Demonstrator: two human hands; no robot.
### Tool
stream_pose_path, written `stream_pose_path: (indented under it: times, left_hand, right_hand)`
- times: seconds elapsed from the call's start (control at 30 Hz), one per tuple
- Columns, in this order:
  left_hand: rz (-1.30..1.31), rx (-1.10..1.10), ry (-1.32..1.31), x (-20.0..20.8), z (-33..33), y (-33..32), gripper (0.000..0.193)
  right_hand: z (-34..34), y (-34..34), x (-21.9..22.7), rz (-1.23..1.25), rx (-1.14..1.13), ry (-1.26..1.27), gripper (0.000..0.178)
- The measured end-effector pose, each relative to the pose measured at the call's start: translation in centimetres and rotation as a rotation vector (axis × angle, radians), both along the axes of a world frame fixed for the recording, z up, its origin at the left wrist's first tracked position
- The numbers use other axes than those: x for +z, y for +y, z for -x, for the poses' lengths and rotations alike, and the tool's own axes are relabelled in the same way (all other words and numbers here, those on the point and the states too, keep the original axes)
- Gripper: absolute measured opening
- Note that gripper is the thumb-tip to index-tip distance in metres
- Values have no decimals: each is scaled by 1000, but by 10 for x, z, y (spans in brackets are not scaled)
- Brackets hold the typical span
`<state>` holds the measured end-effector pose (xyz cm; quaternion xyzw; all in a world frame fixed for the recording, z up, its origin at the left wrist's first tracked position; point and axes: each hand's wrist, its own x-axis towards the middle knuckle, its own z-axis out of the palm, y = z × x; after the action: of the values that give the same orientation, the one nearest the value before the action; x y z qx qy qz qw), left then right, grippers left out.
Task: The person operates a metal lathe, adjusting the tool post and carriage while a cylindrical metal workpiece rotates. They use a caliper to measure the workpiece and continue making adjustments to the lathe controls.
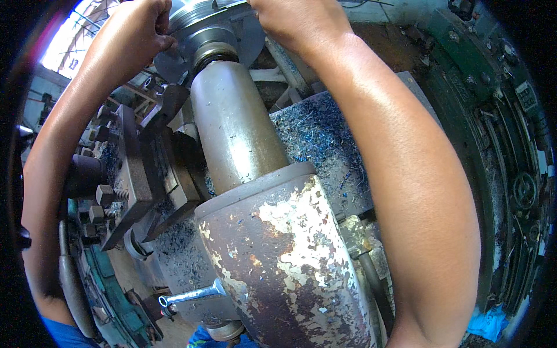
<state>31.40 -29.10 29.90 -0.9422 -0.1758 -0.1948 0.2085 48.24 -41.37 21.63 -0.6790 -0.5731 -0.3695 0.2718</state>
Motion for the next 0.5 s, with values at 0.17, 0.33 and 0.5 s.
stream_pose_path:
  times: [0.17, 0.33, 0.5]
  left_hand:
    - [22, 26, 39, 2, -1, 0, 23]
    - [59, 33, 56, 8, -1, -4, 22]
    - [-3, -31, 10, 2, 3, -6, 23]
  right_hand:
    - [2, -1, 2, 4, 12, 6, 6]
    - [4, -2, 3, -1, 10, 6, 7]
    - [4, -2, 3, -6, 40, -1, 7]
